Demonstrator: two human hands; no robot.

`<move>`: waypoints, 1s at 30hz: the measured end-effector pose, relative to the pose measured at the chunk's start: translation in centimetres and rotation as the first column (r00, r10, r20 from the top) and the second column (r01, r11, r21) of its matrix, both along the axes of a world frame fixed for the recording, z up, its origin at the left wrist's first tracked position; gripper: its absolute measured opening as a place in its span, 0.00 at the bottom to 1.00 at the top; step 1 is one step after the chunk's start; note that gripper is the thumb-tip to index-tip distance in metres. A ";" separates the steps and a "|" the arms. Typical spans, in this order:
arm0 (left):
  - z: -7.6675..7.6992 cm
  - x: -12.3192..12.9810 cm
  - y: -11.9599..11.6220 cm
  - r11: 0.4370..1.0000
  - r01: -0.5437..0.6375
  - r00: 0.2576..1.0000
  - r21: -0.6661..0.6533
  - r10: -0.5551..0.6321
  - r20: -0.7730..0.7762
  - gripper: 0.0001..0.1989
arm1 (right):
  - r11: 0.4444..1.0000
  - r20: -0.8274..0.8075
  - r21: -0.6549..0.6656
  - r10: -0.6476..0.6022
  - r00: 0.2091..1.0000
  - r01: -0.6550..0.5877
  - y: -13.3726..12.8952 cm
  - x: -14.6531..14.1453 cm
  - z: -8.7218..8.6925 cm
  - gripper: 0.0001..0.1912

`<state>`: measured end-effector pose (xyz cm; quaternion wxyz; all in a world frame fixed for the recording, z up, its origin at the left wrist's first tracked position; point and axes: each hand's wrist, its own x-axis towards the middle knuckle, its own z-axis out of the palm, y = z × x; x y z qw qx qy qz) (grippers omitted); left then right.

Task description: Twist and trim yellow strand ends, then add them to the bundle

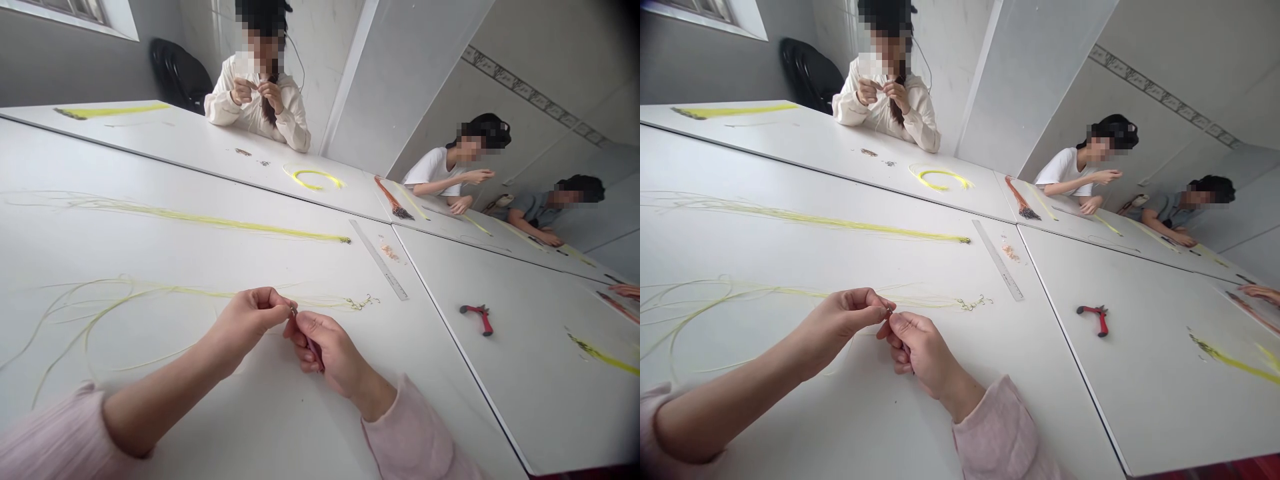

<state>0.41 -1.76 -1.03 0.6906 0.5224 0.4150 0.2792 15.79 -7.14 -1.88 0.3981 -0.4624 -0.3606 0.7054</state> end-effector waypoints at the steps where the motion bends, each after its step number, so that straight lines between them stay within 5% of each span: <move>1: 0.1 0.0 0.0 1.000 -0.002 1.000 0.001 0.002 -0.005 0.09 | 1.000 -0.002 -0.003 0.001 1.000 -0.001 0.0 0.0 0.0 0.16; 30: 0.1 -0.2 0.2 0.999 0.007 1.000 -0.038 -0.008 -0.021 0.08 | 0.997 0.054 -0.021 0.082 0.995 -0.081 0.2 0.8 0.3 0.17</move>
